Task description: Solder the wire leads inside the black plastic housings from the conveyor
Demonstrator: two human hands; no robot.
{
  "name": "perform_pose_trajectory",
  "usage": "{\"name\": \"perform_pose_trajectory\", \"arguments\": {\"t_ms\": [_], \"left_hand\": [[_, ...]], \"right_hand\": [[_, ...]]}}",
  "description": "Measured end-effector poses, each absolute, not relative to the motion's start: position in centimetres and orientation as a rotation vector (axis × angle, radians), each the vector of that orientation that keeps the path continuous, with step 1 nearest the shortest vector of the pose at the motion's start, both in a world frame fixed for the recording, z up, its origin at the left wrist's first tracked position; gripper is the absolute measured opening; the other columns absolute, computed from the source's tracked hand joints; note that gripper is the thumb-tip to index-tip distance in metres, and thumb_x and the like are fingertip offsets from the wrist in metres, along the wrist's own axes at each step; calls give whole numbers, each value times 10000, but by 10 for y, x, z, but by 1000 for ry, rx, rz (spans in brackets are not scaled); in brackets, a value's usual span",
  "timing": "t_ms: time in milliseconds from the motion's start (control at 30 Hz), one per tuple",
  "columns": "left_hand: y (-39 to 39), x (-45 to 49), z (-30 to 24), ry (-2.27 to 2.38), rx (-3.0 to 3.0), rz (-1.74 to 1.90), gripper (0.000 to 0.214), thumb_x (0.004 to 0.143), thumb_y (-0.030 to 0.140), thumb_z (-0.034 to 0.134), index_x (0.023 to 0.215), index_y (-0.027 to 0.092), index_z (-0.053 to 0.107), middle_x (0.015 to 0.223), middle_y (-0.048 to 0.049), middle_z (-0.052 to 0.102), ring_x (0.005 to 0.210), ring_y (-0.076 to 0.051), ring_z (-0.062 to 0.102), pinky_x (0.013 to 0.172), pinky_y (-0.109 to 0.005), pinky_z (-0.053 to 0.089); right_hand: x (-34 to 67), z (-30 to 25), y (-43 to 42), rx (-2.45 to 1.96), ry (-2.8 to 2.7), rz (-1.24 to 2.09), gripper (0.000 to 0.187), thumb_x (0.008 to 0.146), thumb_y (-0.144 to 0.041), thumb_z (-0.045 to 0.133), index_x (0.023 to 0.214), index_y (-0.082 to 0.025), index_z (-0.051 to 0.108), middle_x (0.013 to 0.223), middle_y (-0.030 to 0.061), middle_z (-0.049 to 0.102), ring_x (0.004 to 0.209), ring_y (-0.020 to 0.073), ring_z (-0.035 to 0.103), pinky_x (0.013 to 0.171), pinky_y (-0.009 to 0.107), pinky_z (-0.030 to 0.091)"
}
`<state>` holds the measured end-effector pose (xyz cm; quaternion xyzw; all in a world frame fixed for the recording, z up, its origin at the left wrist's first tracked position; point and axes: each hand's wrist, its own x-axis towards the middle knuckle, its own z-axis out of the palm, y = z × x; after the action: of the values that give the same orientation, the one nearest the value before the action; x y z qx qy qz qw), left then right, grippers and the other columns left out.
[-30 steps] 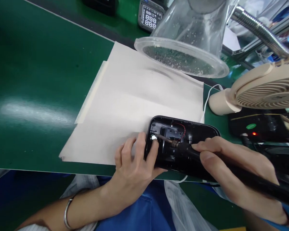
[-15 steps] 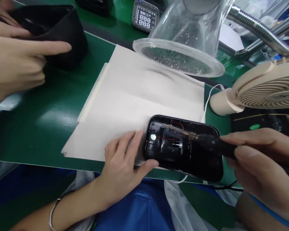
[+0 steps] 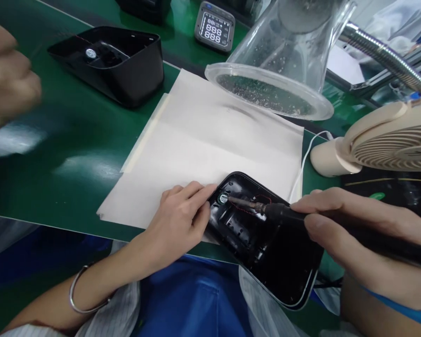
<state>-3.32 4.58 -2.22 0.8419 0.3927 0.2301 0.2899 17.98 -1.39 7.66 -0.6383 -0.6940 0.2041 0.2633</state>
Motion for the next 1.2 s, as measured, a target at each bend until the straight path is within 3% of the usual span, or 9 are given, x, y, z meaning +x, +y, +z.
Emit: {"name": "perform_pose_trajectory", "arguments": {"t_ms": [200, 800, 967, 1200], "left_hand": [[46, -33, -24, 1041, 2268, 651, 361, 881, 112, 373, 1181, 184, 560, 884, -11, 631, 666, -117, 519, 663, -275, 398], [48, -34, -27, 989, 2330, 724, 345, 897, 107, 372, 1180, 143, 567, 840, -15, 624, 636, -100, 494, 614, -251, 389], [48, -34, -28, 988, 2330, 729, 341, 901, 108, 372, 1178, 138, 568, 858, -17, 627, 643, -96, 499, 629, -253, 404], [48, -36, -28, 992, 2326, 693, 356, 904, 121, 357, 1196, 142, 560, 879, -34, 629, 664, -113, 513, 644, -265, 410]], "right_hand": [[177, 73, -13, -1714, -1902, 542, 130, 810, -184, 545, 729, -259, 613, 676, -21, 679, 519, 129, 612, 342, 214, 354], [180, 66, -12, -1764, -1901, 540, 127, 782, -186, 553, 704, -241, 637, 660, -12, 668, 565, 134, 617, 359, 221, 334], [184, 63, -10, -1690, -1938, 608, 133, 787, -152, 528, 712, -227, 610, 602, -36, 619, 479, 92, 549, 413, 220, 384], [187, 62, -8, -1639, -2016, 621, 131, 778, -131, 518, 735, -223, 602, 642, -23, 645, 510, 105, 592, 427, 207, 425]]}}
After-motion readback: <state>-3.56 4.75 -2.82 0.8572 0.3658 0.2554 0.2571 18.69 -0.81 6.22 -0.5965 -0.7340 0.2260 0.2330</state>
